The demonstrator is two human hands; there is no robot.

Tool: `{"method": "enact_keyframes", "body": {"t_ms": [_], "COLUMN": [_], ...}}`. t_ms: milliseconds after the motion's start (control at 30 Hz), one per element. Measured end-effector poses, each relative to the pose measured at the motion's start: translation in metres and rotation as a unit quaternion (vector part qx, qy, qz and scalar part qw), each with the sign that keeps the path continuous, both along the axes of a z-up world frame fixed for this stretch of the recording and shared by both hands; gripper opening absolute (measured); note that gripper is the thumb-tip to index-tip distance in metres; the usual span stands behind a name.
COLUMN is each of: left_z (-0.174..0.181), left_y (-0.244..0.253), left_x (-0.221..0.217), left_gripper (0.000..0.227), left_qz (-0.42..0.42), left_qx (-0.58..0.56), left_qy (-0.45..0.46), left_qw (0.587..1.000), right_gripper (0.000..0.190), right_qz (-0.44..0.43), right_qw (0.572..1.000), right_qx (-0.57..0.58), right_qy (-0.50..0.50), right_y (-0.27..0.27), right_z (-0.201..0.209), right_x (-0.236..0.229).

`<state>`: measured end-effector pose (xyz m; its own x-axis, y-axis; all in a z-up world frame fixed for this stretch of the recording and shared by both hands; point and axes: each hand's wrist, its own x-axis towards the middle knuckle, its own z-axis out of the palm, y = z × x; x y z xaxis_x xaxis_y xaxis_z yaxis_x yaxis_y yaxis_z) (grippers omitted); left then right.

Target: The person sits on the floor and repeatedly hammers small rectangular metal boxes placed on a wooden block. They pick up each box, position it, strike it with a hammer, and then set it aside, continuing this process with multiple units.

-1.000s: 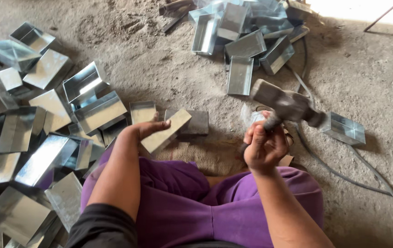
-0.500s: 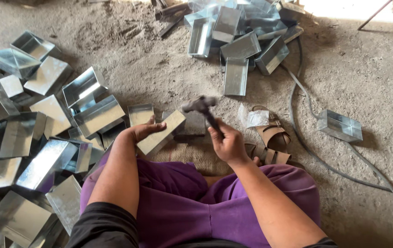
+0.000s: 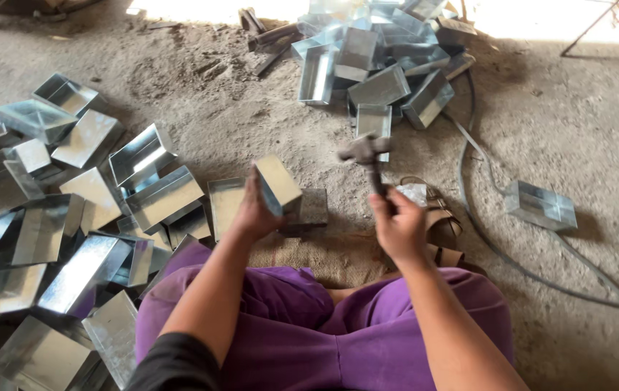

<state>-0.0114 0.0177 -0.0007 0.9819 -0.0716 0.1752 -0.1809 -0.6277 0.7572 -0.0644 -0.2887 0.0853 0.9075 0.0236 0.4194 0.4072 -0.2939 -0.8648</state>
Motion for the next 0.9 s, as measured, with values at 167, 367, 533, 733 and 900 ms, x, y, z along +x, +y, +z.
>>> {"method": "enact_keyframes", "body": {"t_ms": [167, 367, 533, 733, 900], "left_z": [-0.035, -0.026, -0.014, -0.013, 0.015], "left_y": [-0.011, -0.011, -0.012, -0.012, -0.017], "left_x": [0.008, 0.006, 0.008, 0.003, 0.001], "left_gripper": [0.141, 0.139, 0.135, 0.141, 0.145], "left_qz": [0.007, 0.022, 0.014, 0.025, 0.03], "left_qx": [0.0, 0.03, 0.019, 0.036, 0.087], "left_qy": [-0.098, -0.045, -0.092, -0.042, 0.057], "left_qw": [0.995, 0.998, 0.995, 0.998, 0.994], "right_gripper": [0.015, 0.011, 0.026, 0.026, 0.032], "right_qz": [-0.01, 0.067, 0.001, -0.043, -0.013], "right_qw": [0.969, 0.985, 0.975, 0.991, 0.981], "right_qx": [0.097, 0.045, -0.184, -0.108, -0.187], "right_qy": [-0.226, -0.151, -0.127, -0.059, 0.046], "right_y": [-0.018, 0.028, 0.029, 0.029, 0.023], "right_z": [0.053, 0.042, 0.041, 0.035, 0.017], "right_x": [-0.023, -0.019, -0.027, -0.029, -0.012]}}
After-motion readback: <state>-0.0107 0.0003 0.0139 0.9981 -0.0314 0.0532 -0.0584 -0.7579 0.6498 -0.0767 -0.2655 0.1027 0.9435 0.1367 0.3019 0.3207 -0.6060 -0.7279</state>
